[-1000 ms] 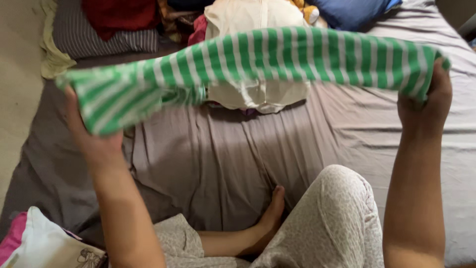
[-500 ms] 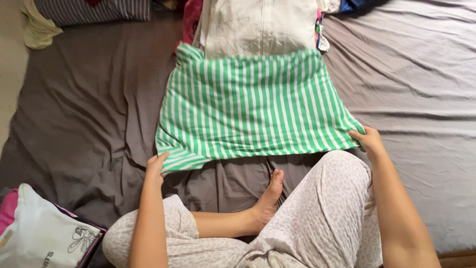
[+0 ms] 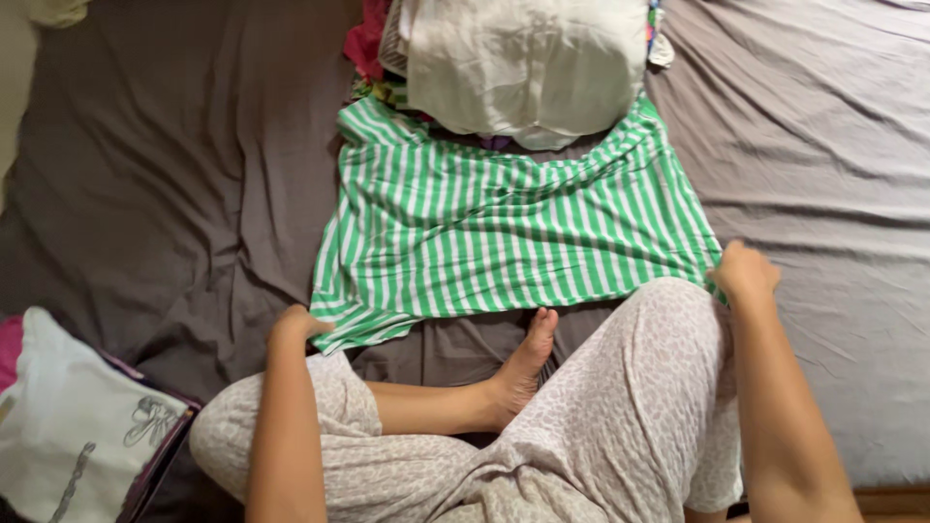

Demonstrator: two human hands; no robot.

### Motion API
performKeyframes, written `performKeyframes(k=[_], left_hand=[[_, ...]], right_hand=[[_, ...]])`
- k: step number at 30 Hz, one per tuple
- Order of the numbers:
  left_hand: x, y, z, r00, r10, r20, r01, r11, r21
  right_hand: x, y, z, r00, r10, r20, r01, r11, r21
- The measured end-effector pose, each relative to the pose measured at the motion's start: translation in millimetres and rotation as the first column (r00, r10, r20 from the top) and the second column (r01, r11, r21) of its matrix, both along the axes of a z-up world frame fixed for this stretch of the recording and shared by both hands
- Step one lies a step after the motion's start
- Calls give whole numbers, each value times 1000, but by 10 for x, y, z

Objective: The person sits on a bed and folds two shirts by hand, smoothing the fabric and aligning the edges before placing them in a stack.

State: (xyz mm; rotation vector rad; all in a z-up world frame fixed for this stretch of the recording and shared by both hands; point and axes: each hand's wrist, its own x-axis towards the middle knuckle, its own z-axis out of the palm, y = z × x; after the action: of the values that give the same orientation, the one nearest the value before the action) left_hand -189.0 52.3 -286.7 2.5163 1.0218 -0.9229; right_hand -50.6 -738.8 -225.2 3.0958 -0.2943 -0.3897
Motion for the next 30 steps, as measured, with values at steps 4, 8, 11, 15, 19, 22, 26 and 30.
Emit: performKeyframes(k=[4,8,11,15,19,22,26,30], left_hand=[[34,-66,113,928,-35,372,-25,988,155],[214,-145,-197,569,93,817,-20,995,-99],[362,-246,-334,532,108,840,-60,994,-90],[418,-395,-249,608,16,794,-94,994,52],[434,-438,-214,639,-2,769,-73,995,63],[446,-272,-296,645,299,703,-236,953,-190],[505,-52,-589,544,423,725,-237,906,-352],[582,-42,-719,408,699,587,-228,701,-676]], right_hand=[[-15,859,379,925,180,335,-223,970,93],[-309,2055,356,761,448,469,-642,622,448],[-610,2667,297,777,529,341,-629,648,429],[-717,2893,301,697,632,339,-717,603,349],[-664,2866,342,677,657,332,-736,587,337],[-693,2902,332,659,672,338,-752,588,297],[-664,2903,339,690,664,289,-723,612,320],[-664,2917,346,693,652,309,-721,609,332]])
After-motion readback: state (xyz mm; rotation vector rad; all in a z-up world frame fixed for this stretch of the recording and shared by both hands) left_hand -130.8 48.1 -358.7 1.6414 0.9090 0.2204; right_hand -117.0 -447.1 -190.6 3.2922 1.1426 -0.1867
